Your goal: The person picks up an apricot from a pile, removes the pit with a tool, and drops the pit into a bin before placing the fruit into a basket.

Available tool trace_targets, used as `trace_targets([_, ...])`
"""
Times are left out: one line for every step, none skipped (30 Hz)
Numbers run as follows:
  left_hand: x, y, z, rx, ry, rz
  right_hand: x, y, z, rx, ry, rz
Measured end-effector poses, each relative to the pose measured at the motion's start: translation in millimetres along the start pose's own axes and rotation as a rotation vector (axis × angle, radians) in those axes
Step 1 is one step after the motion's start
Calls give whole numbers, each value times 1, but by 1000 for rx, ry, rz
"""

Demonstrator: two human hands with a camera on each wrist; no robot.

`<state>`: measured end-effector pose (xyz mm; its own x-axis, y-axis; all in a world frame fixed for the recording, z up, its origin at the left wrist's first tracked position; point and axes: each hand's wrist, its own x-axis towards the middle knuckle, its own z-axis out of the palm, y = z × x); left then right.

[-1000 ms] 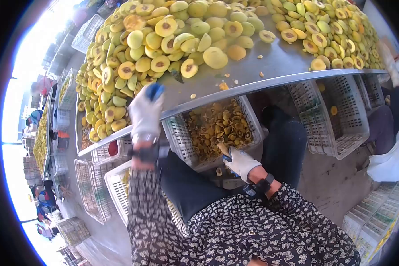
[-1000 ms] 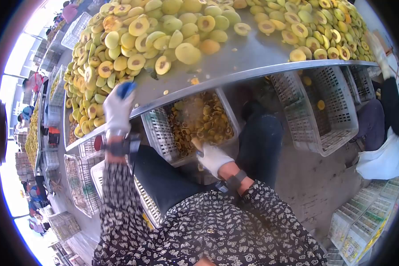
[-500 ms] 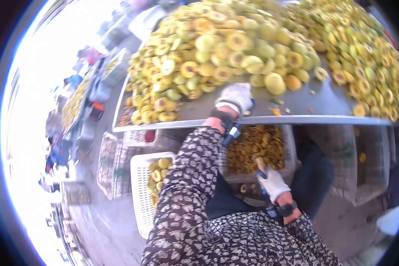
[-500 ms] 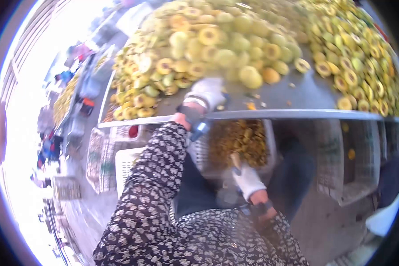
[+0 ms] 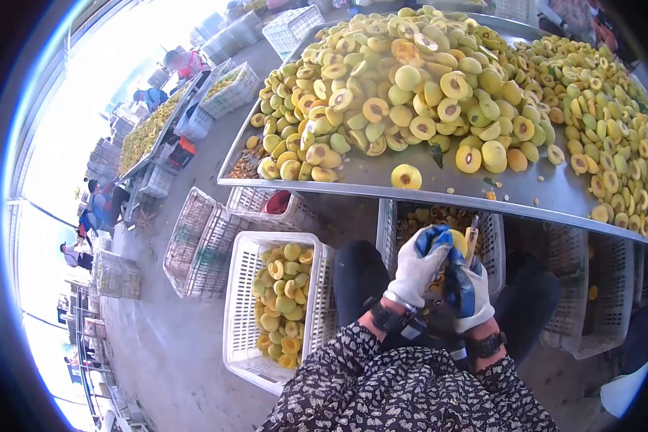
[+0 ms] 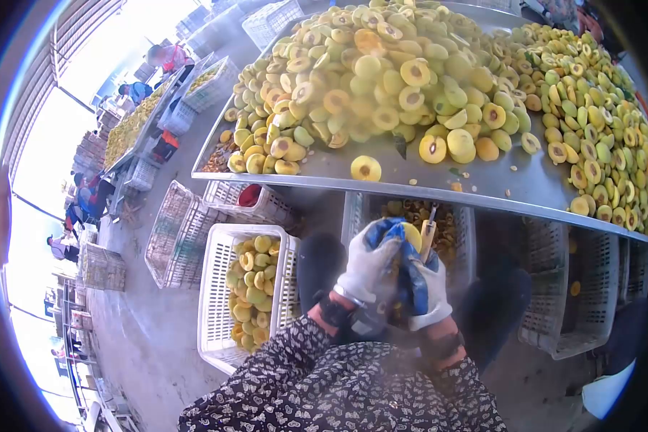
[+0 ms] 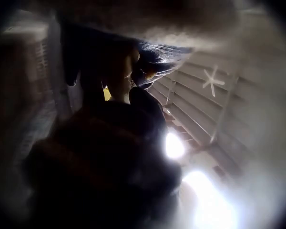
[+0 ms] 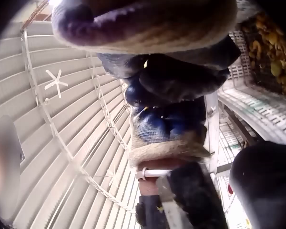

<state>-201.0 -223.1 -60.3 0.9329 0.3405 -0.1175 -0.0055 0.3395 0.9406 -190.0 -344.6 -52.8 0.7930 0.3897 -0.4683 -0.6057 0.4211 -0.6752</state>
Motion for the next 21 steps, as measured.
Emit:
trace_targets([-2, -5, -7, -3, -5, -2, -2, -1, 0, -81, 28, -13])
trace_targets([-4, -6, -15, -147, 30, -162, -5, -8, 2, -198, -1, 0])
trace_targets([-10, 5, -16, -290, 66, -332, -6, -13, 4, -196, 13, 3])
trace_targets([-14, 14, -14, -300, -31, -378, -7, -19, 5, -380, -124, -4])
trace_targets([-4, -15, -37, -582, -366, -481, -7, -24, 3, -559, -248, -5])
trace_targets([-11, 2, -27, -635, -241, -562, -3, -26, 0, -637, -241, 95])
trace_targets([-17, 19, -18, -682, -113, -653, -1, -27, -1, -710, -227, 206])
trace_targets([-17, 12, -20, -655, -111, -602, -6, -29, 6, -704, -149, 178])
trace_targets([-15, 4, -23, -625, -110, -550, -10, -30, 14, -699, -73, 148])
trace_targets([-14, -5, -28, -705, -145, -517, -4, -17, 5, -729, -41, 1])
trace_targets([-12, -12, -33, -787, -172, -473, 1, -3, -3, -766, -19, -147])
trace_targets([-8, -16, -32, -778, -130, -427, -9, -10, 4, -699, 2, -133])
trace_targets([-6, -17, -32, -766, -90, -369, -18, -11, 5, -700, 25, -118])
trace_targets([-8, -14, -30, -684, -85, -290, -25, -10, 5, -750, 31, -147])
trace_targets([-8, -12, -31, -738, -71, -313, -33, -10, 6, -799, 34, -178])
trace_targets([-5, -16, -33, -754, -73, -299, -42, -12, 8, -910, 12, -111])
trace_targets([-2, -21, -34, -768, -74, -284, -48, -14, 12, -969, -11, -23])
trace_targets([-2, -24, -34, -752, -154, -210, -48, -5, 9, -1076, -37, -59])
trace_targets([-3, -27, -34, -753, -155, -217, -46, 5, 3, -1181, -68, -95])
trace_targets([-7, -21, -27, -687, -78, -197, -43, 11, 4, -1261, -69, -154])
trace_targets([-11, -16, -24, -619, 0, -177, -42, 13, 4, -1258, -66, -147])
